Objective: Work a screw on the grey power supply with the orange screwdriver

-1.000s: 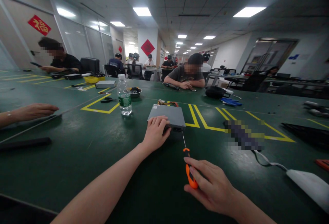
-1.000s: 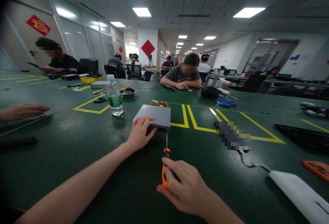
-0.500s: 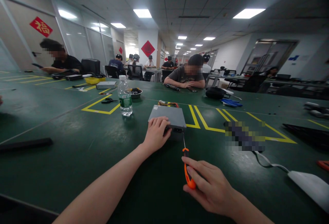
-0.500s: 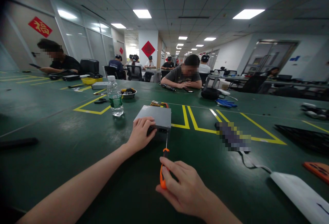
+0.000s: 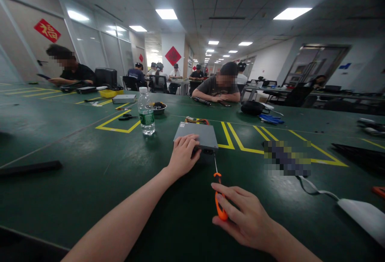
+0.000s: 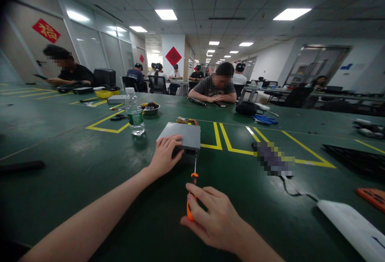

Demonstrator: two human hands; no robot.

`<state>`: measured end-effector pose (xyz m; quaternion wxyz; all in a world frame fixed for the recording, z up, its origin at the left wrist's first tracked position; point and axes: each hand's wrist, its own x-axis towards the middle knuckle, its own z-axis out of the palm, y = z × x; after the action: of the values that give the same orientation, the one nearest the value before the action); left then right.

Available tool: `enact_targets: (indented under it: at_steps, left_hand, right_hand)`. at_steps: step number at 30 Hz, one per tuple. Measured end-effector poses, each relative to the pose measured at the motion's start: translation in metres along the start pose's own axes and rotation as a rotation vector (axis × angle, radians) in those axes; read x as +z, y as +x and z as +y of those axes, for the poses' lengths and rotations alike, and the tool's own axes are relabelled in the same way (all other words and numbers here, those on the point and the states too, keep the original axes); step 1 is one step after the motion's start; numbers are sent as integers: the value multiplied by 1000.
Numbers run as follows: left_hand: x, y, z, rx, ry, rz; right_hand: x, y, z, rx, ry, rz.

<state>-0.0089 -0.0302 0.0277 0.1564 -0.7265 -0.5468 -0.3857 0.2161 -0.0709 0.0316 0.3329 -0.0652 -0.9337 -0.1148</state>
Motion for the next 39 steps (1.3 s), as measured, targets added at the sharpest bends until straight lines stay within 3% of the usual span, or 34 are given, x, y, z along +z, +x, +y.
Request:
enact_targets:
  at_steps: [6,11,19,24,28,32,35,39]
  left_hand:
    - [0,0,0,-21,-28,-18]
    - [-2,0,1,-18,-33,-27]
    - [-3,-4,3,-7,26,40]
    - [1,-4,-3,-194,-4,251]
    - [11,-3,-20,-514,-329,421]
    - [18,-3,-33,-730,-575,336]
    - [19,-3,-37,-783,-647,273]
    - [19,-3,-39,-795,-696,291]
  right_hand:
    - [-3,-1,-1,47,44,-32]
    - [-7,6,-2,-21,-39,-81]
    - [3,3,-1,-14,-29,-51]
    - [3,1,-1,28,17,-77]
    - [0,3,-2,25,41,-96]
    - [-2,5,-1,-8,3,-124]
    - [-1,4,-1,5,13,-108]
    - [1,2,-1,29,35,-61]
